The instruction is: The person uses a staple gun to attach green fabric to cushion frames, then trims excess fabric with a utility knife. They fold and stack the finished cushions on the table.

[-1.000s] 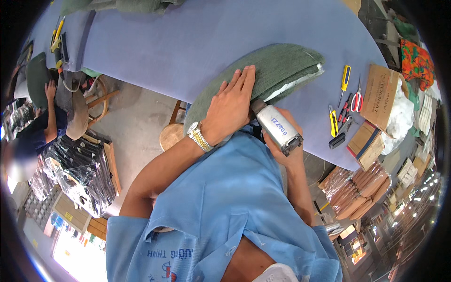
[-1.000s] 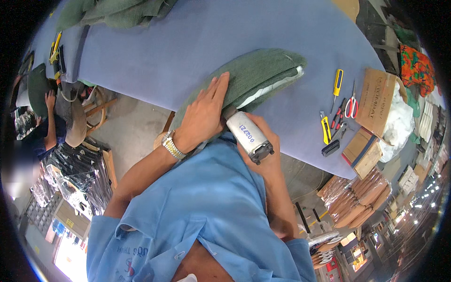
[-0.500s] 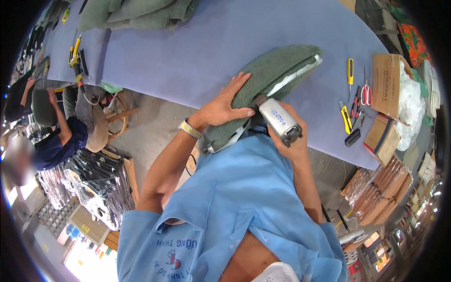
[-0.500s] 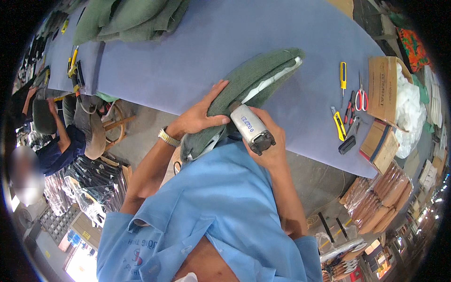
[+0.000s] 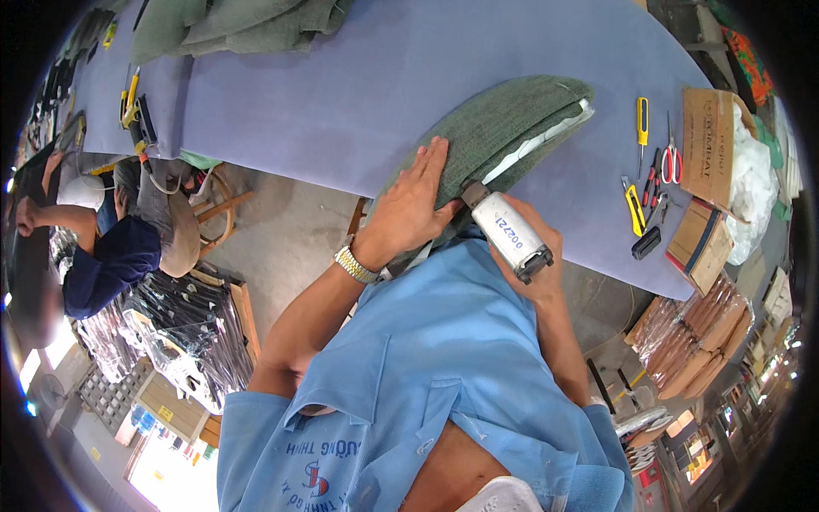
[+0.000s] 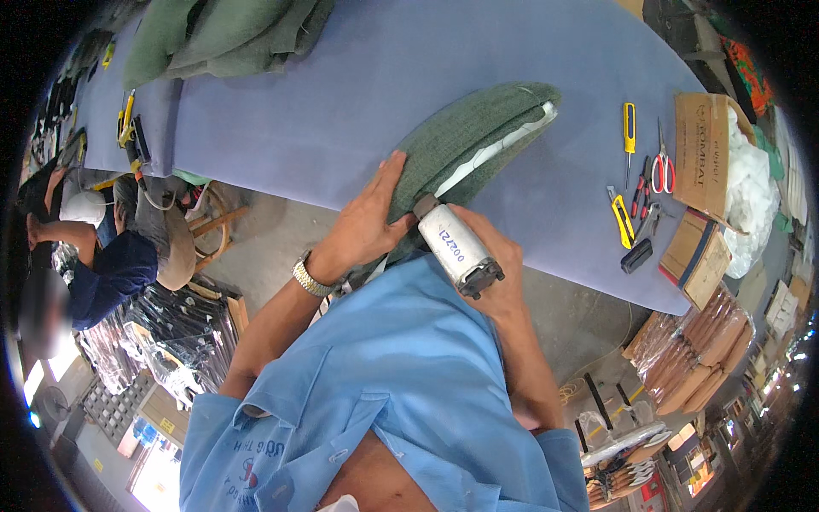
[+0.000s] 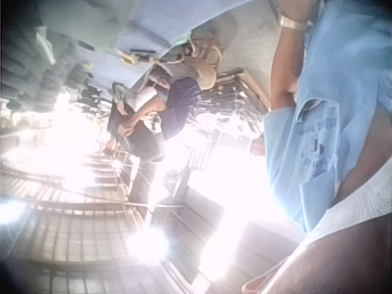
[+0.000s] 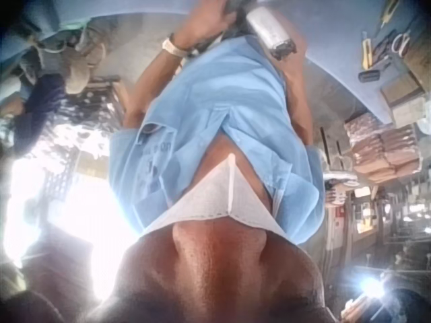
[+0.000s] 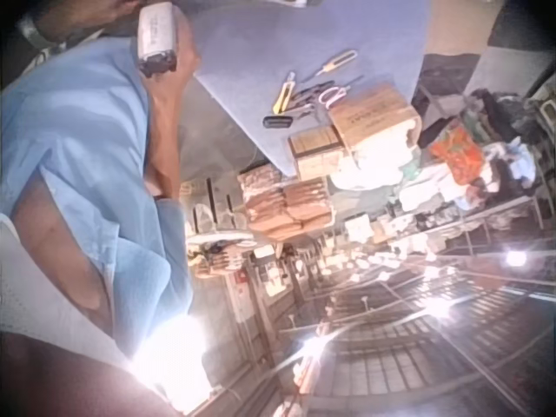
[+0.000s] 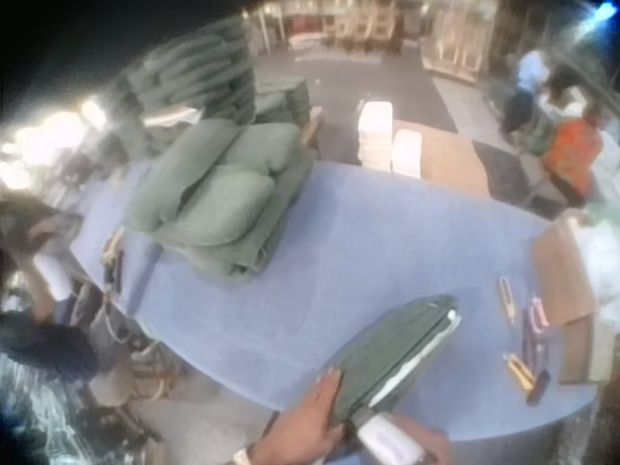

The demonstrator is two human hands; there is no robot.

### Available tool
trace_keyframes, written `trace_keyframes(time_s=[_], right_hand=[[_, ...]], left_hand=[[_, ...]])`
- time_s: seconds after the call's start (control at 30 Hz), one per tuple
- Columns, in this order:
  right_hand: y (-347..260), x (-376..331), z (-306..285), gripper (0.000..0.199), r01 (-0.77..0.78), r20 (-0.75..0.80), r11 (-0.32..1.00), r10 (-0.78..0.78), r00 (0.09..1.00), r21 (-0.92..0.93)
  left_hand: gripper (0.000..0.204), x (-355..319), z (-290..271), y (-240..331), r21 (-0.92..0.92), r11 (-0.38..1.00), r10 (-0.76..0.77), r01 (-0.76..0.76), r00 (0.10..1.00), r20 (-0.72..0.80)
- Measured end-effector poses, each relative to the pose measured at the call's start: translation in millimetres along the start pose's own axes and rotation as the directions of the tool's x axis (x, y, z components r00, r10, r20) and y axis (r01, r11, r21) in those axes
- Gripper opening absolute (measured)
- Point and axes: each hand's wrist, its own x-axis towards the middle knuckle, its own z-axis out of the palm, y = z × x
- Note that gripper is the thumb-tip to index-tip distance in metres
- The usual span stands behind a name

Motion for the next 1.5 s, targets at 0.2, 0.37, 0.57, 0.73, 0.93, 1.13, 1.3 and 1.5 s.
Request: trace_keyframes(time_s=[0.2, 0.37, 0.57, 0.73, 0.93, 1.13, 1.3, 1.5], right_hand=[[-21.9, 10.6, -2.7, 0.053, -0.124, 0.072, 0.992, 0.125, 0.99, -0.02], [-18.9, 11.0, 5.5, 0.054, -0.099, 0.02, 0.995, 0.099, 0.995, -0.003], [-14.0, 0.5, 3.4, 0.054, -0.071, 0.029, 0.997, 0.071, 0.997, -0.013], [-29.5, 3.8, 1.3, 0.052, -0.107, 0.072, 0.994, 0.109, 0.991, -0.02], [-19.7, 3.6, 11.6, 0.054, -0.139, 0.041, 0.99, 0.14, 0.989, -0.028], [-18.8, -1.8, 11.6, 0.057, -0.052, 0.043, 0.995, 0.056, 0.998, -0.086], [-21.5, -6.4, 9.6, 0.057, -0.084, 0.097, 0.993, 0.092, 0.991, -0.086], [-27.8, 1.2, 13.8, 0.052, -0.124, 0.114, 0.991, 0.128, 0.985, -0.043]], left_hand=[[0.092, -0.8, 7.9, 2.2, 0.01, 1.0, -0.003, 0.004, 0.998, -0.068], [0.091, 1.3, 4.2, 0.4, 0.03, 0.999, 0.011, -0.009, 0.997, -0.074], [0.092, 0.3, 5.2, -2.6, 0.019, 1.0, 0.024, -0.023, 0.998, -0.051], [0.093, -2.0, 1.4, 5.8, -0.002, 1.0, -0.021, 0.021, 0.999, -0.035], [0.091, -0.8, 3.1, 7.0, 0.006, 1.0, -0.02, 0.021, 0.997, -0.081], [0.094, -2.7, 9.1, -2.1, 0.059, 0.996, 0.074, -0.065, 0.981, -0.178], [0.096, -3.9, 3.8, 3.9, 0.029, 1.0, 0.015, -0.011, 0.992, -0.123], [0.1, -2.5, 10.8, 0.7, 0.081, 0.996, 0.052, -0.037, 0.98, -0.191]])
